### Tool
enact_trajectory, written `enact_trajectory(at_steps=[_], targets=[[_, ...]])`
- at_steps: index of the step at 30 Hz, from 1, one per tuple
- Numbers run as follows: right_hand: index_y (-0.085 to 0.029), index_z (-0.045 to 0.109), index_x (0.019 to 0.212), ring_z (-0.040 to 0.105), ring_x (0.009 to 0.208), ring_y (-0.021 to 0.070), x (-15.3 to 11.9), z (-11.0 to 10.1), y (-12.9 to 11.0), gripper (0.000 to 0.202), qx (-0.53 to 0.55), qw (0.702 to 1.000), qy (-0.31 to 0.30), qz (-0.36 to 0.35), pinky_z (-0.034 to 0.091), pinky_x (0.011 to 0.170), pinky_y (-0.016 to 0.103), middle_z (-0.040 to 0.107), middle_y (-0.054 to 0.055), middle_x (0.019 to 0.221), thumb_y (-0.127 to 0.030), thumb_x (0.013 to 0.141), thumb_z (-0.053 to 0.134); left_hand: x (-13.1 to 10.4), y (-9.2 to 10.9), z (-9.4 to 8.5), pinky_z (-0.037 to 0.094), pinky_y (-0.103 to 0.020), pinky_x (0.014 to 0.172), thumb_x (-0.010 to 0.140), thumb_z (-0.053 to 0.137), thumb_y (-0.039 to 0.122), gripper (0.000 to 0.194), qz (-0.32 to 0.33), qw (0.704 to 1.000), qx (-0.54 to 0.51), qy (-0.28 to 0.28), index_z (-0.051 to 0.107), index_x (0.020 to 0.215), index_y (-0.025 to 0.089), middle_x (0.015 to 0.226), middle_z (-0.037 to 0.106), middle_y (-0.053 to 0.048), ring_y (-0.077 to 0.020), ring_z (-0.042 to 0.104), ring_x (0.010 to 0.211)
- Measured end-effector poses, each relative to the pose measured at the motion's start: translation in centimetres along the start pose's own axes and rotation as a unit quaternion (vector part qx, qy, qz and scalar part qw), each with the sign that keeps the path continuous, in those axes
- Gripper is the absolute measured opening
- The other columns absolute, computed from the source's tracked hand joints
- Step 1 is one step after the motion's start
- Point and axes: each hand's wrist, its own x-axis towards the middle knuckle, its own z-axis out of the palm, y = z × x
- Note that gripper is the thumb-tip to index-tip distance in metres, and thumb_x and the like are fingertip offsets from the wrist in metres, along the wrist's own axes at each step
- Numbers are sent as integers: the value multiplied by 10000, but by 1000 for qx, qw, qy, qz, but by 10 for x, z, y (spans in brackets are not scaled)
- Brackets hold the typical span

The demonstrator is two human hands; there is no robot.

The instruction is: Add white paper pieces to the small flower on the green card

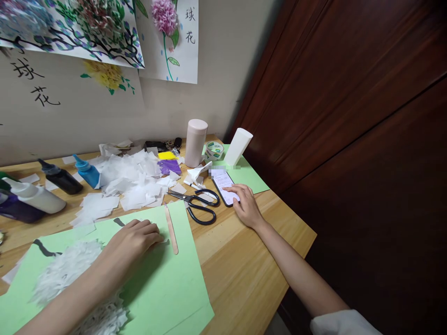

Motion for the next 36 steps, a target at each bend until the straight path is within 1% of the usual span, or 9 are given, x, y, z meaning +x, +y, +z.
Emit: enact_trajectory(at_steps=[4,7,15,22,30,36], targets=[[-213,534,1054,498,1030,221,-1,-2,2,297,-5,998,65,26,368,892,397,636,49,1059,-104,828,376,1,-2,3,352,-302,704,887,380,207,269,9,1000,6,4,644,854,250,837,670,3,-164,562,779],[-212,552,1020,511,976,219,-2,-3,2,293,-10,995,92,47,375,851,388,647,47,1015,-88,825,372,1,-3,4,351,-300,705,888,377,206,273,6,1000,9,-1,644,857,251,836,670,4,-164,563,782],[-214,588,970,516,916,212,-2,-5,5,293,-12,991,112,70,369,828,375,654,35,966,-72,818,383,-2,-3,4,353,-300,716,885,376,188,278,-4,1000,4,-6,644,857,255,839,669,14,-160,565,784],[-224,609,895,528,834,204,-4,-6,5,295,-11,988,139,62,374,796,366,672,16,885,-53,798,389,1,-3,4,356,-303,720,884,365,179,286,7,1000,12,-6,641,873,252,855,669,7,-162,565,794],[-223,636,813,530,801,193,-3,-7,4,301,-22,987,145,69,372,782,351,668,7,800,-43,771,398,0,-3,6,347,-303,709,889,379,208,270,-2,1000,12,-4,642,849,256,836,663,13,-164,558,788],[-218,630,704,516,664,161,-2,-10,6,277,-48,981,164,93,350,742,336,650,-11,710,-36,739,424,1,-4,6,349,-302,706,893,370,214,279,-2,1000,12,-10,642,844,253,826,660,12,-162,558,783]])
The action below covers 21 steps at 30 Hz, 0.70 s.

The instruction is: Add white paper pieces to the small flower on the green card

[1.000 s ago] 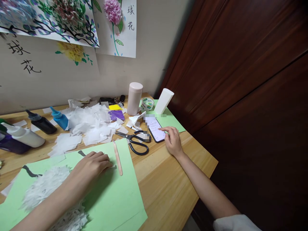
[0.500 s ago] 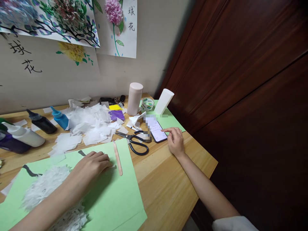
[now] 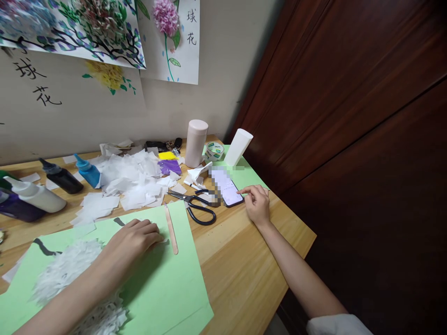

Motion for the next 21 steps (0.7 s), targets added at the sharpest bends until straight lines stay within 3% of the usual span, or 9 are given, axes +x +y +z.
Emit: enact_trajectory(at_steps=[9,21], targets=[[-216,621,628,511,634,160,2,-4,8,267,-5,999,19,47,353,709,320,649,-15,664,-47,721,437,0,0,1,350,-306,719,897,365,213,281,-6,1000,-2,-3,639,850,250,840,662,13,-163,559,795],[-211,576,601,546,613,164,3,-5,5,241,16,999,6,49,396,686,322,701,-8,699,-39,704,443,0,1,-4,349,-304,722,886,364,175,299,-7,1000,-19,1,649,866,262,837,666,13,-155,560,788]])
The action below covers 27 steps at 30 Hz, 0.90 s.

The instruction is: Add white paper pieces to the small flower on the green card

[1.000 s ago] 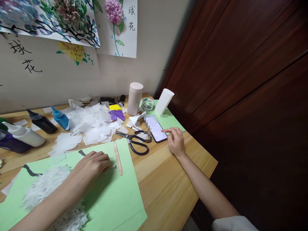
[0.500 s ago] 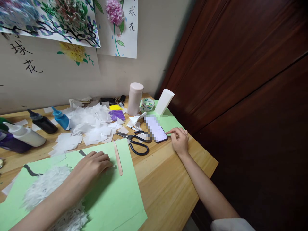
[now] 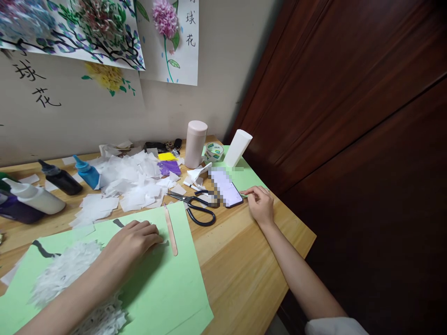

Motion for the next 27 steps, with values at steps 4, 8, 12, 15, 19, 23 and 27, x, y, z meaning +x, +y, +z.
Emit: enact_trajectory(at_steps=[4,8,12,15,19,23,27], targets=[[-211,591,658,580,691,181,-1,1,2,230,27,999,-6,21,427,678,320,708,11,773,-47,714,439,-1,0,2,349,-309,712,881,365,169,297,10,1000,1,15,649,865,254,836,667,3,-159,561,781],[-212,598,689,593,743,189,-4,3,5,233,41,999,-13,31,449,668,315,698,24,797,-50,723,435,-1,-2,6,351,-314,708,882,366,183,294,7,1000,0,30,650,847,252,815,663,-1,-163,561,764],[-212,592,677,590,730,187,-5,4,5,229,31,999,-10,24,450,674,319,690,22,778,-47,719,438,-1,-3,5,356,-304,704,887,359,191,298,19,1000,2,21,647,861,262,822,663,4,-158,566,766],[-216,582,644,581,715,188,-5,3,4,233,13,1000,-4,14,442,695,329,690,12,741,-44,715,442,-1,-3,4,358,-303,709,883,364,182,297,17,1000,3,23,648,862,265,817,663,7,-158,566,769],[-216,574,616,581,708,187,-5,3,3,234,9,1000,5,7,439,706,333,680,8,710,-46,712,445,0,-6,5,361,-301,693,873,385,193,275,30,999,1,22,651,858,259,817,667,1,-161,565,759],[-218,570,616,594,728,192,-5,4,4,233,11,1000,0,-9,439,716,338,683,6,707,-42,702,443,0,-6,5,360,-301,688,875,378,195,278,24,1000,0,14,648,860,258,818,667,3,-162,565,757],[-222,556,615,602,769,201,-4,5,6,230,9,1000,-6,-19,438,759,352,697,-3,694,-37,695,445,-1,-2,3,356,-299,702,874,379,190,287,16,1000,-10,25,655,851,260,812,665,1,-157,564,762]])
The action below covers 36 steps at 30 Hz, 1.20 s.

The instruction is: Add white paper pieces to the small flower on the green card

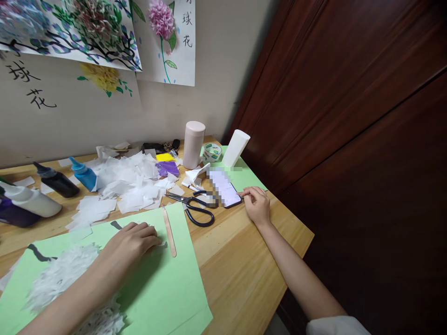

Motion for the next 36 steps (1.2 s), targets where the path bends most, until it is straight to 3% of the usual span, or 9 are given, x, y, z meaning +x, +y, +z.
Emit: enact_trajectory(at_steps=[11,20,28,36], targets=[[-234,528,613,622,775,205,2,1,1,231,-4,1000,1,-23,412,905,418,707,-13,691,-35,692,445,0,-1,4,353,-302,677,873,382,213,288,5,1000,-10,27,661,818,257,765,657,1,-152,556,727],[-236,530,617,622,781,208,1,1,0,229,-7,1000,7,-25,410,909,430,710,-8,704,-39,695,443,1,-5,3,360,-299,664,857,401,197,267,23,1000,-16,1,659,850,266,794,668,4,-153,565,731],[-236,545,629,616,793,213,2,0,0,235,-6,999,12,-32,410,895,426,701,-6,716,-30,692,450,-1,-1,5,352,-311,692,858,387,165,290,1,1000,-10,13,661,841,260,784,655,-5,-165,556,742],[-213,623,888,556,953,217,0,5,0,321,7,996,-76,-37,423,862,393,652,51,925,-34,721,414,-1,0,1,344,-307,718,856,380,130,305,-9,1000,-2,-6,654,849,265,818,656,-1,-164,556,775]])
